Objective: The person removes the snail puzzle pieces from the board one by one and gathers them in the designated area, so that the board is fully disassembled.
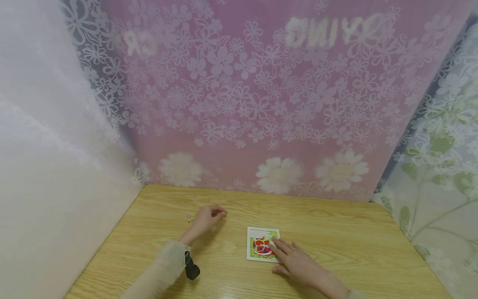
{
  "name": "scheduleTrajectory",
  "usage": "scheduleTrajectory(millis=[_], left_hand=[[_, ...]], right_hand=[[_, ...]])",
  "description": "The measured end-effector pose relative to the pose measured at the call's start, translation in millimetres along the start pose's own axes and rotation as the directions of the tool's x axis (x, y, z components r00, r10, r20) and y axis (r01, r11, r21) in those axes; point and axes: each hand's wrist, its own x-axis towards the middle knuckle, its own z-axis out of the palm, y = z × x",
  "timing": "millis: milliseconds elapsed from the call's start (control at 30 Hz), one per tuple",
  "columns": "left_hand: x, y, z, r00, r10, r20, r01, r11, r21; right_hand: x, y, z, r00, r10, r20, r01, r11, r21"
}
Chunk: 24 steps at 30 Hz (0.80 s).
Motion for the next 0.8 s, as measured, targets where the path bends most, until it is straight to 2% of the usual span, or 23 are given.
scheduleTrajectory(millis=[267,500,800], left_hand=[[1.3,3.6,24.4,0.997,0.071,0.015,-0.071,0.997,-0.018],[3.0,15.8,40.3,0.996,0.084,0.037,-0.08,0.993,-0.087],[8.1,28.5,60.0,0.994,0.087,0.059,-0.081,0.992,-0.093]], right_hand=[[1,0,1,1.0,0.017,0.0,-0.017,1.0,0.023],[0,-2,-2,1.0,0.027,-0.012,-0.026,0.999,0.048],[-7,2,-2,0.998,0.001,-0.056,0.001,1.0,0.031]])
